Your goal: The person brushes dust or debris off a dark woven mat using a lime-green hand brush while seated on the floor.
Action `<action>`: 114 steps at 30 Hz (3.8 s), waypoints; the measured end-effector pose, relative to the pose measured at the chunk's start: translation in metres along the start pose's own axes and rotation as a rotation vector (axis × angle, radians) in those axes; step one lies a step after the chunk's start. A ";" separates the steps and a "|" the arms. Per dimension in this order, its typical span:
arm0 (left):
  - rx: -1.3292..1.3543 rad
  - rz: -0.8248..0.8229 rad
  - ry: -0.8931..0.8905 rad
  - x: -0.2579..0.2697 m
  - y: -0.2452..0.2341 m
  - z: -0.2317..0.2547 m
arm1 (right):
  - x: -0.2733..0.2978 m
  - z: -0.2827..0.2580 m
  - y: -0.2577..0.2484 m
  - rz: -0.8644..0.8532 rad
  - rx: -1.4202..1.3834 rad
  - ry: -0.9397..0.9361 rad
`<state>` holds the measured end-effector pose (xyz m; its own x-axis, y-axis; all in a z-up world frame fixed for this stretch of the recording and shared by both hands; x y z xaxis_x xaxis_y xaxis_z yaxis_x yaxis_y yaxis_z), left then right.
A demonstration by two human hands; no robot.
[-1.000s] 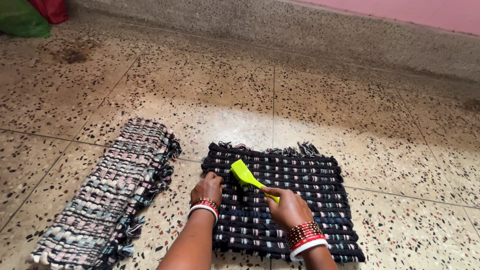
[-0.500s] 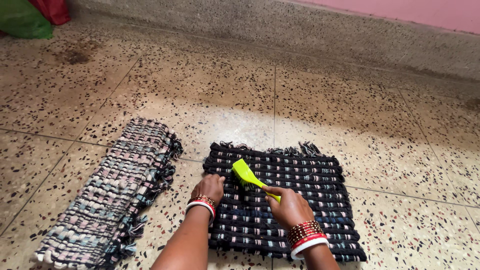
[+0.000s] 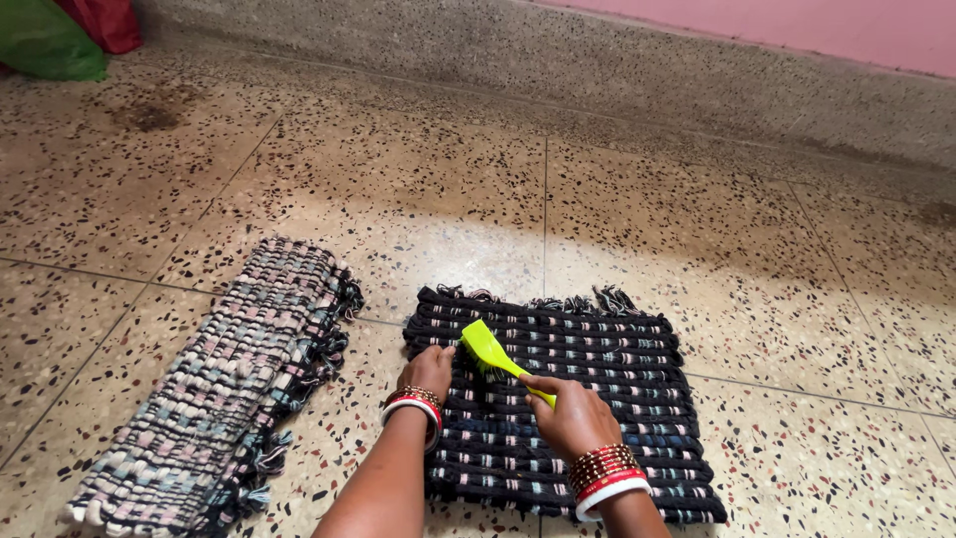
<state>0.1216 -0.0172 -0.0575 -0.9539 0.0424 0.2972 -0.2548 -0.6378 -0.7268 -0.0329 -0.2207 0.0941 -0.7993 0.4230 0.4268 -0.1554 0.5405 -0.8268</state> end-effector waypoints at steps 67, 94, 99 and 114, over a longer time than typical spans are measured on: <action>-0.328 -0.140 -0.160 0.042 -0.029 -0.035 | -0.018 0.063 -0.056 0.101 -0.338 0.064; -0.502 -0.058 0.064 0.047 -0.014 0.029 | -0.060 0.021 0.052 -0.179 -0.494 -0.005; -0.508 -0.063 0.076 0.045 -0.012 0.029 | -0.079 0.102 -0.038 0.074 -0.548 -0.008; -0.501 -0.079 0.079 0.048 -0.013 0.032 | -0.074 -0.001 0.050 0.039 -0.460 -0.034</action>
<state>0.0844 -0.0311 -0.0141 -0.9328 0.1456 0.3298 -0.3530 -0.1843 -0.9173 0.0192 -0.2248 0.0213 -0.8190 0.4298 0.3801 0.1427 0.7942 -0.5907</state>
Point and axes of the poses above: each hand's wrist, its own x-axis away from the middle knuckle, its own y-axis out of the palm, z = x × y, the point moved 10 cm from there along -x, towards the middle knuckle, and after that the axes turned 6 degrees about -x, right-handed, at the moved point
